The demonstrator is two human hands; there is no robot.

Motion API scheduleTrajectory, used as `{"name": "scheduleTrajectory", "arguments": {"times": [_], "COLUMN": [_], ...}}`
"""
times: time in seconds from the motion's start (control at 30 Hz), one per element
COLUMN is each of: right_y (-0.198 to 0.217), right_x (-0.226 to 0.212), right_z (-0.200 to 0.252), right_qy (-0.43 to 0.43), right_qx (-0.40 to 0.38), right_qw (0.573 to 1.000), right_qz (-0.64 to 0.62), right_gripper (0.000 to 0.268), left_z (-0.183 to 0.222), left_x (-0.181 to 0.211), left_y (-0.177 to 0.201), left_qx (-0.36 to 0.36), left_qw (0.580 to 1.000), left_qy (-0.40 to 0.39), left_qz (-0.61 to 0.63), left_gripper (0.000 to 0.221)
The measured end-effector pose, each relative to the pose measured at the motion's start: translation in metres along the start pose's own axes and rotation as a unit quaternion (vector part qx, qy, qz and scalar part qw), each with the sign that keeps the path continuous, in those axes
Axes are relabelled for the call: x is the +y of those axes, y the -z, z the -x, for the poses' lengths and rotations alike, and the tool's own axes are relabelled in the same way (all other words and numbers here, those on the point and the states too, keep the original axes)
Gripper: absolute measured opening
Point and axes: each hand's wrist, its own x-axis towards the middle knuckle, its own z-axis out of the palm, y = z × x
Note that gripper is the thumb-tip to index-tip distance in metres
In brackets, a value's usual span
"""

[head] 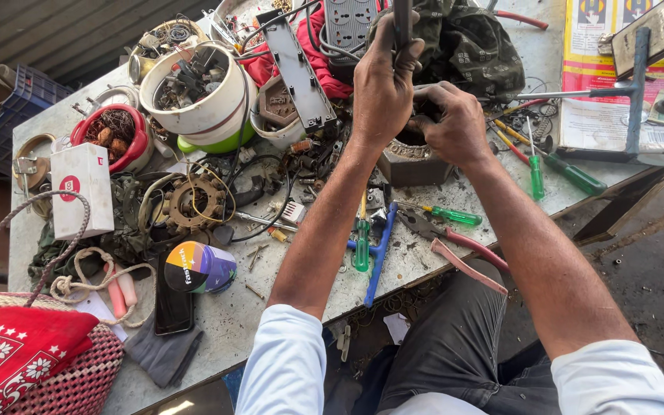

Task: The person disassembles and adjusts a small electrical component using a hammer, screwdrivers, and pliers at a cluttered workbench.

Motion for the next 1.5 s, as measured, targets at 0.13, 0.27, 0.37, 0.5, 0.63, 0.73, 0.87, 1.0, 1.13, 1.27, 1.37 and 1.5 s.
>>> {"name": "scheduleTrajectory", "arguments": {"times": [0.13,0.27,0.37,0.5,0.63,0.73,0.87,1.0,1.13,1.27,1.37,1.5], "right_y": [-0.002,-0.005,-0.004,-0.006,-0.007,-0.007,-0.006,-0.007,-0.008,-0.007,-0.005,-0.001], "right_x": [0.005,0.011,0.013,0.016,0.017,0.018,0.015,0.015,0.019,0.02,0.019,0.018], "right_z": [-0.001,0.0,-0.001,-0.001,-0.001,0.0,0.0,-0.002,-0.002,-0.002,0.0,0.0], "right_qy": [0.026,0.001,0.02,0.015,0.011,0.013,-0.012,-0.028,-0.024,-0.011,-0.002,0.065], "right_qx": [0.005,-0.01,0.0,0.003,0.011,0.011,0.003,-0.001,-0.004,-0.014,-0.014,-0.008], "right_qw": [1.0,1.0,0.999,0.999,0.999,0.999,1.0,0.999,0.999,0.999,1.0,0.997], "right_qz": [0.004,0.022,0.032,0.049,0.046,0.042,0.012,0.02,0.045,0.035,0.027,0.029], "right_gripper": [0.034,0.03,0.031,0.029,0.029,0.029,0.035,0.048,0.05,0.053,0.053,0.047], "left_z": [-0.003,-0.005,-0.001,0.009,0.02,0.021,0.019,0.02,0.021,0.023,0.022,0.017], "left_x": [0.002,-0.008,-0.02,-0.036,-0.044,-0.048,-0.053,-0.056,-0.06,-0.064,-0.067,-0.057], "left_y": [-0.002,-0.009,-0.015,-0.021,-0.024,-0.025,-0.027,-0.026,-0.024,-0.019,-0.014,-0.01], "left_qx": [-0.015,-0.032,-0.049,-0.09,-0.08,-0.069,-0.052,-0.063,-0.058,-0.039,-0.041,-0.054], "left_qw": [1.0,0.998,0.998,0.988,0.97,0.959,0.954,0.951,0.942,0.935,0.934,0.915], "left_qy": [-0.005,-0.035,-0.002,0.064,0.078,0.086,0.089,0.109,0.123,0.122,0.112,0.12], "left_qz": [-0.023,-0.04,-0.032,0.11,0.218,0.26,0.283,0.281,0.307,0.331,0.338,0.382], "left_gripper": [0.031,0.027,0.027,0.033,0.034,0.034,0.037,0.039,0.04,0.043,0.043,0.042]}}
